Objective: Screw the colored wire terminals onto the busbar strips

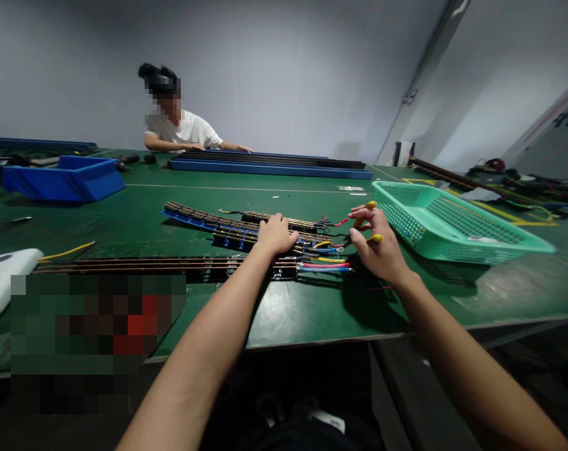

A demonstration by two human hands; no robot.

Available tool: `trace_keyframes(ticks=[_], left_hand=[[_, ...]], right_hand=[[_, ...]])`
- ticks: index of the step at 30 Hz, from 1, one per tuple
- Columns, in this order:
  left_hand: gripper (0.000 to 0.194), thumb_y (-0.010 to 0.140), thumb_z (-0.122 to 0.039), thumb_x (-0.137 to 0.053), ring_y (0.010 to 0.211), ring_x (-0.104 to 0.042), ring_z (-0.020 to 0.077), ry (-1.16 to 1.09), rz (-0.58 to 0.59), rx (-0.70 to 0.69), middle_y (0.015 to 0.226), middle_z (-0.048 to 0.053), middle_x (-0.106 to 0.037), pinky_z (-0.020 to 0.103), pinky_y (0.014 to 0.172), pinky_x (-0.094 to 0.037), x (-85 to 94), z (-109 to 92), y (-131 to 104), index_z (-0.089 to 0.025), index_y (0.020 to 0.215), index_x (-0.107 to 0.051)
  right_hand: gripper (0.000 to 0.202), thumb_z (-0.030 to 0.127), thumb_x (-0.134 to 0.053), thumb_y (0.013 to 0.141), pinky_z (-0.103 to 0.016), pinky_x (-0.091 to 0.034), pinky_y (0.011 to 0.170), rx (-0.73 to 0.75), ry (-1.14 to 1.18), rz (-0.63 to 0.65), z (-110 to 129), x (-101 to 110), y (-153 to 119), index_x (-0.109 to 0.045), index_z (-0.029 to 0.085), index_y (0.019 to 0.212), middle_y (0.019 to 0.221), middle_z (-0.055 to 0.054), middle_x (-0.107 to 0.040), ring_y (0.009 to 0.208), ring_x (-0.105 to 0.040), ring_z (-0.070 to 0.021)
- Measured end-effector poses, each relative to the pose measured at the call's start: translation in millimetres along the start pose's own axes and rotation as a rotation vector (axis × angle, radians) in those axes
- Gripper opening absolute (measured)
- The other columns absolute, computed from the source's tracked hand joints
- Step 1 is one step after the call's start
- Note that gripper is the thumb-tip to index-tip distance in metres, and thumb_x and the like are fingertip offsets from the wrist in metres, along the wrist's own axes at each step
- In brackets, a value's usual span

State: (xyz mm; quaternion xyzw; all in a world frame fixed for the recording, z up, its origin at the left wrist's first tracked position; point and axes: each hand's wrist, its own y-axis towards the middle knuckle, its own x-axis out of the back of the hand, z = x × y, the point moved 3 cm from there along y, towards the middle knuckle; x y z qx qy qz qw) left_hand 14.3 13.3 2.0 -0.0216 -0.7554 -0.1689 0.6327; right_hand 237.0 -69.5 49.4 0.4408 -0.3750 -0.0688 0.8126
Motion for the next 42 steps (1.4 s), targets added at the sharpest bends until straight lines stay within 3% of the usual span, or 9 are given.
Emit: trace_keyframes(ticks=[5, 8, 16, 21, 25, 28, 32, 35, 42], left_hand=[[0.05, 0.095, -0.049, -0.041, 0.128, -0.05, 0.0308, 0.008, 0.007, 0.015, 0.136, 0.015, -0.058, 0.045, 0.105, -0.041, 0.7, -0.3, 0.2, -0.017, 0.128, -0.061], [0.051, 0.095, -0.049, -0.041, 0.128, -0.05, 0.0311, 0.01, 0.006, 0.013, 0.136, 0.016, -0.058, 0.045, 0.105, -0.041, 1.2, -0.8, 0.2, -0.016, 0.128, -0.061], [0.05, 0.095, -0.049, -0.041, 0.128, -0.05, 0.0317, 0.006, 0.004, 0.008, 0.134, 0.016, -0.058, 0.045, 0.106, -0.04, 1.2, -1.1, 0.3, -0.016, 0.127, -0.061], [0.053, 0.094, -0.05, -0.04, 0.127, -0.05, 0.0325, 0.006, 0.006, 0.003, 0.135, 0.016, -0.058, 0.046, 0.105, -0.04, -0.5, 0.1, 1.4, -0.016, 0.128, -0.061], [0.053, 0.094, -0.05, -0.04, 0.127, -0.05, 0.0324, 0.007, 0.002, 0.003, 0.135, 0.016, -0.058, 0.046, 0.104, -0.041, -1.4, 0.6, 1.6, -0.016, 0.128, -0.061], [0.052, 0.094, -0.05, -0.04, 0.128, -0.05, 0.0323, 0.009, 0.005, 0.004, 0.134, 0.016, -0.058, 0.046, 0.105, -0.041, -0.8, 0.2, 1.2, -0.016, 0.128, -0.061], [0.053, 0.094, -0.05, -0.04, 0.127, -0.05, 0.0327, 0.01, 0.009, 0.001, 0.134, 0.017, -0.058, 0.047, 0.104, -0.041, 0.7, -0.6, 1.0, -0.015, 0.127, -0.061], [0.052, 0.094, -0.05, -0.04, 0.127, -0.05, 0.0321, 0.009, 0.013, 0.003, 0.134, 0.017, -0.058, 0.047, 0.104, -0.042, 1.3, -0.6, 1.0, -0.015, 0.128, -0.061], [0.053, 0.094, -0.051, -0.04, 0.129, -0.049, 0.0312, 0.001, 0.014, 0.007, 0.137, 0.016, -0.057, 0.046, 0.105, -0.04, 1.3, 0.0, 0.2, -0.017, 0.13, -0.06]], right_hand=[[0.023, 0.025, -0.056, 0.093, -0.05, -0.048, 0.1, 0.08, -0.032, 0.181, -11.0, -16.4, -8.4, -0.053, 0.023, 0.116, 0.122, -0.016, -0.06, 0.119, -0.059, -0.0302], [0.014, 0.018, -0.051, 0.094, -0.046, -0.05, 0.095, 0.127, -0.022, 0.285, -10.9, -21.4, -15.8, -0.057, 0.023, 0.105, 0.123, -0.015, -0.064, 0.119, -0.062, -0.0282], [0.04, -0.004, -0.046, 0.076, -0.046, -0.047, 0.087, 0.313, -0.171, 0.473, -4.9, -28.7, -26.3, -0.063, 0.021, 0.102, 0.131, -0.016, -0.066, 0.121, -0.063, -0.0307], [0.016, 0.016, -0.052, 0.093, -0.047, -0.052, 0.087, 0.223, -0.181, 0.239, 1.8, -24.5, -18.9, -0.057, 0.019, 0.108, 0.12, -0.019, -0.062, 0.115, -0.061, -0.0306], [0.024, 0.027, -0.058, 0.094, -0.046, -0.055, 0.085, 0.203, -0.096, -0.058, 13.0, -5.7, -0.9, -0.053, 0.02, 0.116, 0.118, -0.017, -0.058, 0.112, -0.059, -0.0299], [0.028, 0.03, -0.058, 0.094, -0.047, -0.055, 0.084, 0.204, -0.084, -0.159, 16.1, 3.9, 23.3, -0.054, 0.025, 0.121, 0.122, -0.015, -0.057, 0.113, -0.058, -0.0299], [0.025, 0.037, -0.057, 0.094, -0.053, -0.05, 0.095, 0.19, -0.082, -0.204, -1.5, -1.6, 59.0, -0.058, 0.025, 0.116, 0.116, -0.012, -0.06, 0.11, -0.06, -0.0298], [0.029, 0.045, -0.057, 0.093, -0.05, -0.052, 0.089, 0.087, -0.066, -0.174, -28.1, -16.2, 72.1, -0.059, 0.022, 0.111, 0.108, -0.013, -0.062, 0.092, -0.065, -0.0267], [0.034, 0.046, -0.054, 0.094, -0.048, -0.052, 0.09, -0.013, -0.069, -0.067, -63.7, -45.7, 49.0, -0.057, 0.02, 0.114, 0.107, -0.014, -0.062, 0.098, -0.063, -0.0278]])
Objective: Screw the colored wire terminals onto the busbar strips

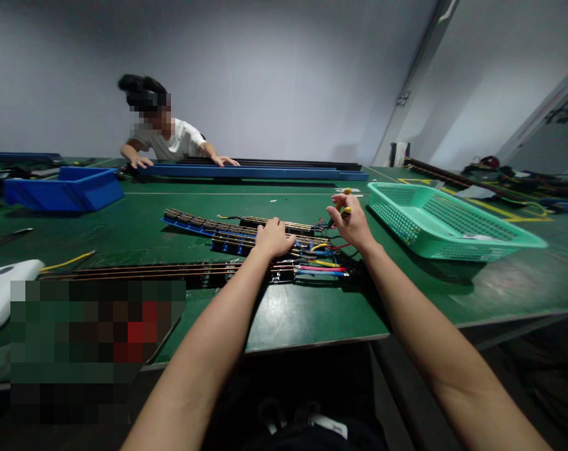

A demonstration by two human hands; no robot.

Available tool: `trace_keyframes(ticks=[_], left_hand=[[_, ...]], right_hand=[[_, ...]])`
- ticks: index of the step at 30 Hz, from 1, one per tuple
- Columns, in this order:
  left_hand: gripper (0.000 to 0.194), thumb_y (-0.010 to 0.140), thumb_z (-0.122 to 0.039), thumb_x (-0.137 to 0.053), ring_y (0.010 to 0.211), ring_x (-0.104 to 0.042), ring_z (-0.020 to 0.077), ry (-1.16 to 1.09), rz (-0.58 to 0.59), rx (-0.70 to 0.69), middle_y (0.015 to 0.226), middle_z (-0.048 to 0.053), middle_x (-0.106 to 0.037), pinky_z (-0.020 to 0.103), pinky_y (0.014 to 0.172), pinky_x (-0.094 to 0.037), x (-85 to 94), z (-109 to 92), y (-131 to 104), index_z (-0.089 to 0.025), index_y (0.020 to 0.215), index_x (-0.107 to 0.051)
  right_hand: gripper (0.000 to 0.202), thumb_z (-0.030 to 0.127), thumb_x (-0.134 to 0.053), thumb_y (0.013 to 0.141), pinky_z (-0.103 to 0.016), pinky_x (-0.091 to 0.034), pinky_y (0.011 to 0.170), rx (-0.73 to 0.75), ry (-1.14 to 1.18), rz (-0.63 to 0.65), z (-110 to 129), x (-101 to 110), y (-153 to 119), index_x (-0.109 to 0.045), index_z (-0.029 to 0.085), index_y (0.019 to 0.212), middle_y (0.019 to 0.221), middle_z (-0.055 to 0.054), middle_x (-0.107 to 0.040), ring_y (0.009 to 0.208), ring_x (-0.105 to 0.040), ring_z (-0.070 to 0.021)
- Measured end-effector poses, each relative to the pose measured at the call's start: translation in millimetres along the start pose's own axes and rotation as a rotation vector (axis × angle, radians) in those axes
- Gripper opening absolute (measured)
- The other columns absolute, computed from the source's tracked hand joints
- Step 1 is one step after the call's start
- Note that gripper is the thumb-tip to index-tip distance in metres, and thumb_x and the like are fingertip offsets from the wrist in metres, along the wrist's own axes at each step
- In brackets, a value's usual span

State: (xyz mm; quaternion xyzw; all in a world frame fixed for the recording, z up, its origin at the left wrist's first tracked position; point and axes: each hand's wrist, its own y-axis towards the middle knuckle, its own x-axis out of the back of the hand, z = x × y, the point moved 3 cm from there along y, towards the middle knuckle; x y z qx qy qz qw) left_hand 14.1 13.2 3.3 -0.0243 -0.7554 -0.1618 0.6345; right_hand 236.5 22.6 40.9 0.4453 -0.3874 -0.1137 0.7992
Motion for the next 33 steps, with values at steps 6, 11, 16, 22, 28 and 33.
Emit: trace_keyframes(ticks=[6, 11, 16, 22, 28, 33], left_hand=[[0.052, 0.094, -0.05, -0.042, 0.128, -0.05, 0.0315, -0.006, -0.007, -0.002, 0.136, 0.016, -0.057, 0.046, 0.104, -0.041, 1.5, -0.6, -1.1, -0.016, 0.129, -0.06], [0.05, 0.094, -0.05, -0.042, 0.128, -0.05, 0.0315, -0.003, 0.003, -0.003, 0.136, 0.015, -0.058, 0.046, 0.106, -0.039, 0.9, -0.5, -0.5, -0.018, 0.128, -0.061], [0.051, 0.094, -0.051, -0.042, 0.128, -0.051, 0.0314, 0.007, -0.009, -0.015, 0.134, 0.015, -0.058, 0.046, 0.105, -0.041, 0.1, 0.0, 0.3, -0.017, 0.127, -0.062], [0.05, 0.094, -0.051, -0.042, 0.128, -0.051, 0.0303, -0.001, -0.002, -0.014, 0.134, 0.015, -0.059, 0.045, 0.104, -0.041, 2.6, -0.3, -1.0, -0.018, 0.126, -0.062], [0.052, 0.095, -0.051, -0.04, 0.127, -0.051, 0.0311, -0.008, -0.003, -0.019, 0.134, 0.016, -0.059, 0.044, 0.104, -0.041, 4.4, -0.7, -1.6, -0.017, 0.126, -0.063], [0.054, 0.096, -0.053, -0.038, 0.128, -0.051, 0.0309, -0.019, 0.004, -0.017, 0.134, 0.015, -0.059, 0.045, 0.104, -0.04, 3.5, -0.2, -0.8, -0.017, 0.127, -0.062]], right_hand=[[0.017, 0.02, -0.058, 0.086, -0.04, -0.055, 0.087, 0.112, -0.03, 0.276, 9.7, -15.1, -14.9, -0.066, 0.023, 0.101, 0.118, -0.011, -0.064, 0.105, -0.065, -0.0248], [0.021, 0.004, -0.06, 0.071, -0.033, -0.055, 0.077, 0.16, -0.088, 0.458, 20.3, -21.5, -22.9, -0.068, 0.023, 0.073, 0.126, -0.005, -0.064, 0.093, -0.069, -0.0217], [0.022, 0.006, -0.059, 0.076, -0.034, -0.055, 0.078, 0.132, -0.09, 0.383, 22.7, -21.2, -26.5, -0.065, 0.023, 0.09, 0.127, -0.008, -0.061, 0.101, -0.066, -0.023], [0.018, 0.021, -0.054, 0.088, -0.045, -0.055, 0.087, 0.008, -0.039, 0.037, 11.9, -4.4, -18.0, -0.046, 0.022, 0.104, 0.108, -0.014, -0.061, 0.098, -0.065, -0.026], [0.014, 0.024, -0.05, 0.093, -0.048, -0.054, 0.092, -0.063, 0.125, -0.253, 52.8, 30.3, -30.9, -0.042, 0.024, 0.105, 0.12, -0.016, -0.058, 0.111, -0.063, -0.0282], [0.016, 0.024, -0.049, 0.095, -0.037, -0.059, 0.063, -0.167, 0.438, -0.306, 123.3, 45.9, -91.8, -0.04, 0.029, 0.107, 0.131, -0.014, -0.052, 0.121, -0.061, -0.0297]])
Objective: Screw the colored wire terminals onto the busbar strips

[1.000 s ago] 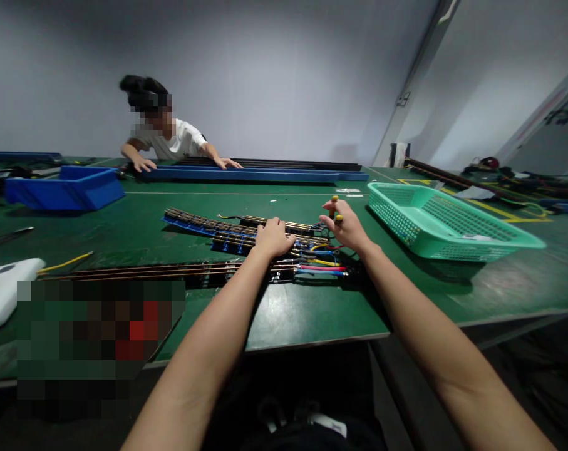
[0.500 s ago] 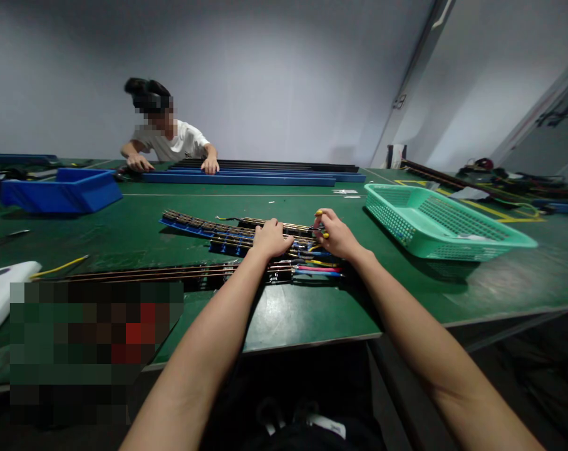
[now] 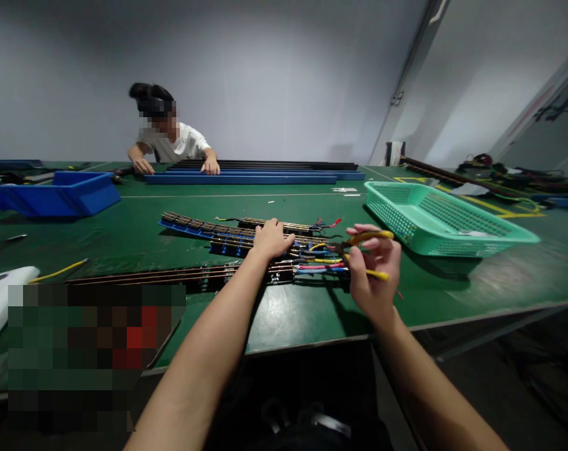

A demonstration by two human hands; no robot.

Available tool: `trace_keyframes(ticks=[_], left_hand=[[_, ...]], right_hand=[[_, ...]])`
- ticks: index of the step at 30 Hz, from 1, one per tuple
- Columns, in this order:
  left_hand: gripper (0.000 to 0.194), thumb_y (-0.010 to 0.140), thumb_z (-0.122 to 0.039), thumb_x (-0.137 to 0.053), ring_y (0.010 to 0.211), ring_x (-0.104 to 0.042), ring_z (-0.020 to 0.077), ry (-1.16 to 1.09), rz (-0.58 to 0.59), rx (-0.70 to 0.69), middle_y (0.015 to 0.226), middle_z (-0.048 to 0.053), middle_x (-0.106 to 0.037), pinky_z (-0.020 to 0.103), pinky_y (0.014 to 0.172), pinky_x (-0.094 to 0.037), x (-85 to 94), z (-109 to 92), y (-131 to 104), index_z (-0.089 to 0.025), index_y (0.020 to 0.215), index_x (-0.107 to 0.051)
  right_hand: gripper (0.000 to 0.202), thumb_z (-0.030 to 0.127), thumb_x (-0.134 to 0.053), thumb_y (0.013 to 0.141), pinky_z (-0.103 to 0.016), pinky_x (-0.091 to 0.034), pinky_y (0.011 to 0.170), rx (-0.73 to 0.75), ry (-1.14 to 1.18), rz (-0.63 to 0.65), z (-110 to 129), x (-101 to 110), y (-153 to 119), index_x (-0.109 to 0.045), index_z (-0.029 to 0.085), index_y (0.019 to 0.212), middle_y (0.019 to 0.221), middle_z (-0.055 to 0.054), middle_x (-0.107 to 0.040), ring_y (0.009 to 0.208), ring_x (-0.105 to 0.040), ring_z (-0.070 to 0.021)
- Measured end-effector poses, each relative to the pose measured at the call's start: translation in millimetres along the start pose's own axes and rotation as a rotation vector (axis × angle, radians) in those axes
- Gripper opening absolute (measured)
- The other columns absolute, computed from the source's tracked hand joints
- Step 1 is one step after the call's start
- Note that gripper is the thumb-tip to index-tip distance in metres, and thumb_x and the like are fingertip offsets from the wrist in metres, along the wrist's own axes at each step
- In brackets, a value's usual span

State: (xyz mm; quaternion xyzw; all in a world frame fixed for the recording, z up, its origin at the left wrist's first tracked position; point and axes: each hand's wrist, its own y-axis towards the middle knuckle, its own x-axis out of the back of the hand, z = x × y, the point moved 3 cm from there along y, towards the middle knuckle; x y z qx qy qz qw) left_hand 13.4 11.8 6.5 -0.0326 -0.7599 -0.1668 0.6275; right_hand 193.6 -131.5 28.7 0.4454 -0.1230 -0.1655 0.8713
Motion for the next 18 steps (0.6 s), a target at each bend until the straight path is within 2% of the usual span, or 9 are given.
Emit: trace_keyframes(ticks=[3, 6, 9, 12, 14, 16, 18], left_hand=[[0.054, 0.095, -0.054, -0.038, 0.128, -0.05, 0.0306, -0.011, 0.001, 0.001, 0.135, 0.015, -0.058, 0.045, 0.105, -0.04, -1.2, 0.7, 0.7, -0.017, 0.127, -0.062], [0.055, 0.095, -0.054, -0.039, 0.128, -0.051, 0.0313, -0.011, -0.008, -0.003, 0.133, 0.016, -0.059, 0.046, 0.105, -0.04, -1.8, 1.2, 0.7, -0.015, 0.127, -0.063], [0.056, 0.095, -0.055, -0.039, 0.128, -0.05, 0.0319, -0.013, -0.005, -0.006, 0.135, 0.016, -0.059, 0.046, 0.105, -0.04, -1.4, 1.1, -0.1, -0.016, 0.128, -0.063], [0.057, 0.095, -0.056, -0.039, 0.13, -0.049, 0.0325, -0.017, 0.008, -0.001, 0.137, 0.015, -0.058, 0.046, 0.106, -0.039, -0.8, 0.9, -0.9, -0.017, 0.129, -0.062], [0.057, 0.094, -0.056, -0.039, 0.13, -0.049, 0.0329, -0.017, 0.012, 0.004, 0.137, 0.015, -0.058, 0.046, 0.107, -0.038, -0.5, 0.9, -1.2, -0.018, 0.13, -0.062], [0.057, 0.094, -0.056, -0.04, 0.13, -0.049, 0.0332, -0.016, 0.008, 0.002, 0.137, 0.015, -0.058, 0.047, 0.107, -0.039, -0.4, 0.8, -1.2, -0.018, 0.13, -0.062], [0.057, 0.094, -0.056, -0.04, 0.129, -0.05, 0.0333, -0.017, 0.002, -0.003, 0.136, 0.015, -0.058, 0.047, 0.106, -0.039, -0.5, 0.7, -1.1, -0.017, 0.129, -0.063]], right_hand=[[0.015, 0.021, -0.051, 0.095, -0.041, -0.061, 0.061, -0.091, 0.061, -0.06, 19.2, 6.2, -43.0, -0.044, 0.031, 0.105, 0.134, -0.013, -0.052, 0.119, -0.061, -0.0319], [0.019, 0.017, -0.052, 0.093, -0.049, -0.062, 0.068, -0.013, -0.002, -0.062, 21.3, 10.3, -68.0, -0.047, 0.032, 0.103, 0.127, -0.012, -0.055, 0.113, -0.063, -0.032], [0.028, 0.012, -0.056, 0.088, -0.054, -0.061, 0.075, 0.159, -0.123, 0.058, 14.5, 6.6, -72.8, -0.047, 0.032, 0.105, 0.125, -0.012, -0.055, 0.111, -0.064, -0.0321], [0.041, 0.007, -0.057, 0.086, -0.048, -0.063, 0.075, 0.279, -0.236, 0.279, 9.8, -4.2, -68.2, -0.043, 0.032, 0.115, 0.132, -0.015, -0.053, 0.116, -0.063, -0.0311], [0.043, 0.005, -0.056, 0.086, -0.046, -0.063, 0.076, 0.299, -0.253, 0.382, 9.6, -10.2, -65.7, -0.04, 0.032, 0.116, 0.134, -0.016, -0.054, 0.12, -0.062, -0.0301], [0.043, 0.005, -0.057, 0.086, -0.05, -0.061, 0.083, 0.276, -0.211, 0.358, 10.4, -11.9, -64.7, -0.038, 0.032, 0.114, 0.131, -0.015, -0.056, 0.121, -0.061, -0.0295], [0.046, 0.006, -0.06, 0.085, -0.054, -0.058, 0.089, 0.21, -0.133, 0.259, 10.0, -10.2, -65.3, -0.035, 0.032, 0.114, 0.126, -0.013, -0.059, 0.119, -0.062, -0.0286]])
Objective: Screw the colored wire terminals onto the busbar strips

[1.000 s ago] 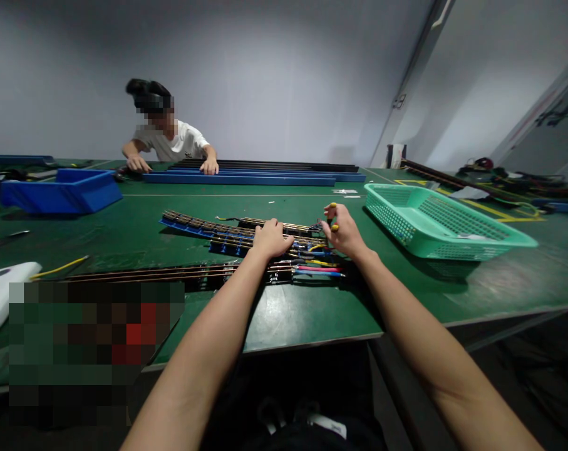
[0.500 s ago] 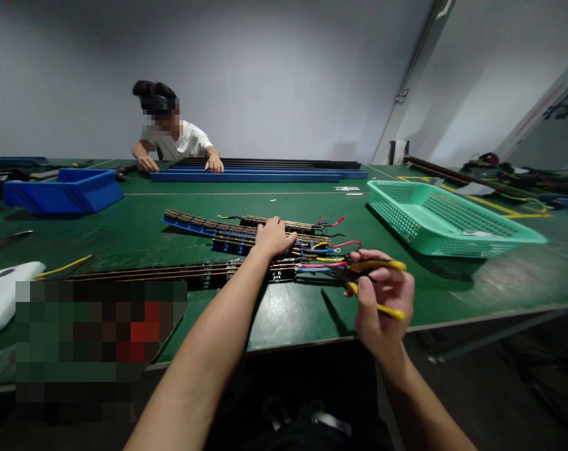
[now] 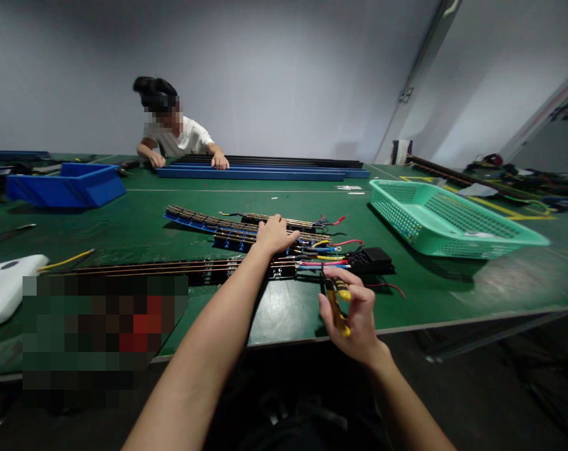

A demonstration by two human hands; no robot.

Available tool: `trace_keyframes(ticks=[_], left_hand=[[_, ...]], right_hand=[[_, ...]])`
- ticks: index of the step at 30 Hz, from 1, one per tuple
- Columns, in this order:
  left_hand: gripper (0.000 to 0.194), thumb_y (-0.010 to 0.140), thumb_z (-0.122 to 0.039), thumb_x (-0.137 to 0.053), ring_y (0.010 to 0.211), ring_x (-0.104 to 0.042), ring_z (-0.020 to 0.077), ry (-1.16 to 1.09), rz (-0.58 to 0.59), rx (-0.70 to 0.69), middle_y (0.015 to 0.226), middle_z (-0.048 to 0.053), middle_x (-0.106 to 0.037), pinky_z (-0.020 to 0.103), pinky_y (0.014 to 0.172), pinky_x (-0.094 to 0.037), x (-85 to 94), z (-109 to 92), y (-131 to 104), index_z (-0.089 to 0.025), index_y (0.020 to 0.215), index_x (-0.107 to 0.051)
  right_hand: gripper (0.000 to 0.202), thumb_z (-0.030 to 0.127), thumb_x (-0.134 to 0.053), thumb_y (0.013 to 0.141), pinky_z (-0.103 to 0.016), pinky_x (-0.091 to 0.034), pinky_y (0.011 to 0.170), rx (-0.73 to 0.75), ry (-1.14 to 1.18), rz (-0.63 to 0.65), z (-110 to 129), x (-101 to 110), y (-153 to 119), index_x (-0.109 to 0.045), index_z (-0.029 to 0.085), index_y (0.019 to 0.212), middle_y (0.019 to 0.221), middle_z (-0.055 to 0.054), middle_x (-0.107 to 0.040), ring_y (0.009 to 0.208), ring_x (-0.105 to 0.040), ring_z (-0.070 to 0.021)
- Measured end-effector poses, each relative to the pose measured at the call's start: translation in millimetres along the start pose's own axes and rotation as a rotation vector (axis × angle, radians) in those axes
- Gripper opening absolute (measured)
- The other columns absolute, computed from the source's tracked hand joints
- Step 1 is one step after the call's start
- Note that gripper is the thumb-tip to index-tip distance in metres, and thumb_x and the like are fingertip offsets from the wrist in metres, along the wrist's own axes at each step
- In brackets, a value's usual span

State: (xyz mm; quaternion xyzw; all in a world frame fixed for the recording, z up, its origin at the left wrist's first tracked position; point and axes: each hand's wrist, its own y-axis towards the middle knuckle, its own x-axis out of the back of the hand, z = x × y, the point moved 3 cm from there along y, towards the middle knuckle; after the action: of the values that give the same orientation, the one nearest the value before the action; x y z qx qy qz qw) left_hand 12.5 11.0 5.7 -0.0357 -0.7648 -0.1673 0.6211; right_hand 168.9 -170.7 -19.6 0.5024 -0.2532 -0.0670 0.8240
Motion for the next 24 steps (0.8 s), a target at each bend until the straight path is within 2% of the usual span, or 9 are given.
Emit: trace_keyframes(ticks=[3, 6, 9, 12, 15, 18, 20, 24], left_hand=[[0.056, 0.094, -0.055, -0.039, 0.127, -0.051, 0.0328, -0.005, -0.006, -0.002, 0.134, 0.015, -0.059, 0.047, 0.105, -0.04, 0.1, -0.2, 0.3, -0.017, 0.127, -0.064], [0.056, 0.095, -0.054, -0.038, 0.126, -0.052, 0.0323, -0.01, -0.017, 0.013, 0.132, 0.015, -0.06, 0.047, 0.104, -0.041, 1.0, -0.7, 0.5, -0.016, 0.126, -0.065], [0.055, 0.095, -0.054, -0.037, 0.125, -0.054, 0.0313, -0.015, -0.029, 0.038, 0.132, 0.015, -0.062, 0.046, 0.103, -0.042, 2.3, -1.2, 0.8, -0.017, 0.125, -0.066], [0.053, 0.096, -0.054, -0.038, 0.123, -0.056, 0.0308, -0.015, -0.038, 0.053, 0.13, 0.013, -0.064, 0.045, 0.104, -0.042, 3.0, -1.3, 1.8, -0.019, 0.121, -0.069], [0.053, 0.096, -0.054, -0.037, 0.119, -0.058, 0.0307, -0.014, -0.054, 0.055, 0.125, 0.013, -0.066, 0.045, 0.103, -0.042, 3.2, -0.6, 4.0, -0.019, 0.116, -0.071], [0.054, 0.096, -0.053, -0.036, 0.115, -0.061, 0.0305, -0.011, -0.07, 0.05, 0.122, 0.013, -0.068, 0.045, 0.101, -0.044, 3.4, 0.3, 6.8, -0.018, 0.113, -0.073], [0.055, 0.096, -0.053, -0.035, 0.112, -0.062, 0.0304, -0.003, -0.082, 0.051, 0.118, 0.013, -0.069, 0.044, 0.098, -0.045, 3.8, 0.7, 8.5, -0.017, 0.11, -0.075], [0.056, 0.095, -0.053, -0.036, 0.107, -0.065, 0.0303, 0.008, -0.096, 0.056, 0.111, 0.014, -0.071, 0.041, 0.093, -0.048, 4.3, 0.8, 11.4, -0.015, 0.102, -0.077]], right_hand=[[0.059, 0.007, -0.064, 0.083, -0.053, -0.058, 0.087, -0.074, 0.08, -0.112, -0.4, 2.6, -4.3, -0.031, 0.033, 0.125, 0.122, -0.012, -0.061, 0.114, -0.065, -0.0285], [0.07, 0.008, -0.064, 0.082, -0.053, -0.059, 0.084, -0.036, 0.011, -0.068, 4.2, 3.6, -8.7, -0.032, 0.033, 0.139, 0.121, -0.013, -0.06, 0.113, -0.064, -0.0311], [0.06, 0.01, -0.064, 0.083, -0.052, -0.061, 0.075, -0.046, -0.195, -0.054, 7.5, 6.4, -15.7, -0.048, 0.036, 0.134, 0.118, -0.014, -0.054, 0.106, -0.063, -0.0332], [0.055, 0.013, -0.064, 0.085, -0.043, -0.059, 0.06, -0.084, -0.262, 0.002, 6.2, 7.2, -23.5, -0.051, 0.035, 0.133, 0.1, -0.011, -0.055, 0.082, -0.063, -0.0283], [0.055, 0.016, -0.064, 0.087, -0.039, -0.058, 0.058, -0.108, -0.191, 0.148, 2.8, 5.1, -27.3, -0.046, 0.034, 0.136, 0.088, -0.005, -0.06, 0.067, -0.063, -0.0234], [0.05, 0.022, -0.068, 0.087, -0.036, -0.059, 0.068, -0.197, -0.13, 0.129, 1.1, 9.3, -26.0, -0.049, 0.033, 0.132, 0.095, -0.006, -0.064, 0.078, -0.067, -0.0235], [0.049, 0.023, -0.068, 0.088, -0.035, -0.058, 0.077, -0.3, -0.057, 0.139, 1.1, 12.0, -25.0, -0.048, 0.032, 0.131, 0.101, -0.006, -0.066, 0.086, -0.068, -0.0225], [0.053, 0.025, -0.068, 0.089, -0.029, -0.055, 0.076, -0.557, 0.24, 0.279, 2.7, 12.1, -26.3, -0.041, 0.036, 0.134, 0.115, -0.004, -0.065, 0.079, -0.066, -0.0147]])
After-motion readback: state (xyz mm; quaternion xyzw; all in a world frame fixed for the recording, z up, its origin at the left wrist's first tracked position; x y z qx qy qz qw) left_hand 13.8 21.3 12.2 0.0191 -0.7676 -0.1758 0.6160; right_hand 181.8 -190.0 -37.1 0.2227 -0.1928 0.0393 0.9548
